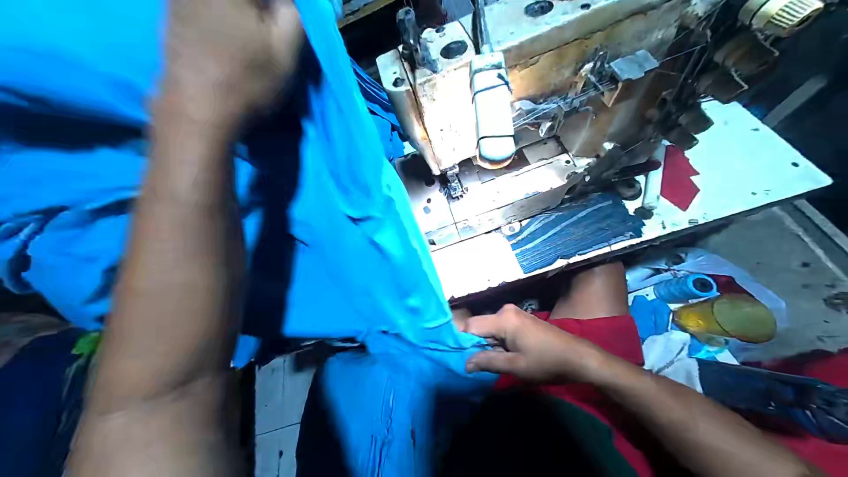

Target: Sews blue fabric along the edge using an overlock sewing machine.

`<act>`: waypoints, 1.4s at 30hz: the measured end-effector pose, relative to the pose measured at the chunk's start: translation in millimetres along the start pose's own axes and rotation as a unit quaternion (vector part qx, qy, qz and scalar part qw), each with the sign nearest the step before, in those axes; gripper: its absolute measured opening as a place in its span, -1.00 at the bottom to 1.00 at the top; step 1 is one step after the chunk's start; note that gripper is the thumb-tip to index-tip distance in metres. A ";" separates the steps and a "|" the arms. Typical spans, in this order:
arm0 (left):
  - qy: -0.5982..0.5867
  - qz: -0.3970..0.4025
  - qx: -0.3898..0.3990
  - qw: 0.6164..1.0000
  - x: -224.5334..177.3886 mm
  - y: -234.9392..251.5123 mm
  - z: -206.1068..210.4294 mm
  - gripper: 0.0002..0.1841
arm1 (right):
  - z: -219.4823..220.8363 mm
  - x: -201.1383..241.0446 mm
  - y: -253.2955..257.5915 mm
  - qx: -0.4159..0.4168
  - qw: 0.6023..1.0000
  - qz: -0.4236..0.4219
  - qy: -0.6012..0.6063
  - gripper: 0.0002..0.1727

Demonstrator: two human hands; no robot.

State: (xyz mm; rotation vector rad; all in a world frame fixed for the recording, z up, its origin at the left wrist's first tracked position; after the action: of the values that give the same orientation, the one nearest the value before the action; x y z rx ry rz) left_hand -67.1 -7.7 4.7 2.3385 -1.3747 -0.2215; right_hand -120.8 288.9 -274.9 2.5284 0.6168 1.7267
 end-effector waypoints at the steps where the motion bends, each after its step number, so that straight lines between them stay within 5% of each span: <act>1: -0.027 0.042 0.007 0.999 -19.5 -8.8 22.6 -0.63 | 1.5 -21.6 -16.0 0.012 0.999 0.053 -0.007 -0.75; 6: -0.164 0.063 -0.016 0.984 -29.2 -56.6 98.7 -0.74 | -31.5 -61.8 -41.0 -0.027 0.970 0.209 -0.119 -0.63; 10: -0.226 0.015 -0.060 0.972 -38.5 -74.5 100.5 -0.74 | -68.3 -9.9 13.1 -0.291 0.927 0.061 -0.231 -0.73; 13: -0.259 -0.006 -0.083 0.962 -52.0 -84.8 93.7 -0.73 | -72.8 14.7 67.5 -0.389 0.882 0.000 -0.264 -0.50; 15: -0.290 -0.012 -0.115 0.950 -61.2 -93.9 92.1 -0.72 | -68.8 10.1 96.6 -0.382 0.905 0.019 -0.186 -0.41; 19: -0.256 -0.002 -0.181 0.949 -67.0 -112.9 111.6 -0.63 | -62.0 -1.6 102.1 -0.355 0.932 0.006 0.076 -0.85; 21: -0.174 -0.007 -0.147 0.974 -58.4 -129.4 130.2 -0.47 | -65.9 -16.5 84.4 -0.341 0.931 0.026 0.126 -0.87; 25: -0.115 0.009 -0.022 0.993 -59.7 -171.7 138.5 -0.26 | -78.8 -59.0 47.9 -0.366 0.922 0.093 0.085 -0.92; 28: -0.182 0.099 0.057 0.977 -67.9 -185.5 130.3 -0.40 | -77.2 -75.8 38.9 -0.345 0.930 0.103 0.076 -0.92; 32: -0.363 0.064 0.100 0.924 -65.9 -191.1 117.6 -0.67 | -71.0 -76.2 37.4 -0.258 0.962 0.080 0.031 -0.77; 37: -0.570 -0.010 0.109 0.814 -65.4 -176.3 127.9 -0.64 | -62.9 -68.6 37.0 -0.226 0.974 0.026 -0.012 -0.49; 42: -0.482 -0.056 0.107 0.868 -76.0 -169.9 122.0 -0.76 | -65.1 -65.8 30.6 -0.279 0.959 -0.010 -0.044 -0.68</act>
State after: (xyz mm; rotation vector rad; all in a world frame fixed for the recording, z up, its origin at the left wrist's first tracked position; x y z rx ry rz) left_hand -11.1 97.0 -183.5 2.5826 -1.7108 -1.5092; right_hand -190.2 225.7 -301.2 2.1699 0.1164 1.4970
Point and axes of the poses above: each hand's wrist, its own y-axis towards the middle knuckle, its own z-axis out of the palm, x = y × z, the point moved 7 cm from there along y, towards the middle knuckle, and after that the axes turned 2 degrees about -y, right-handed, at the moved point
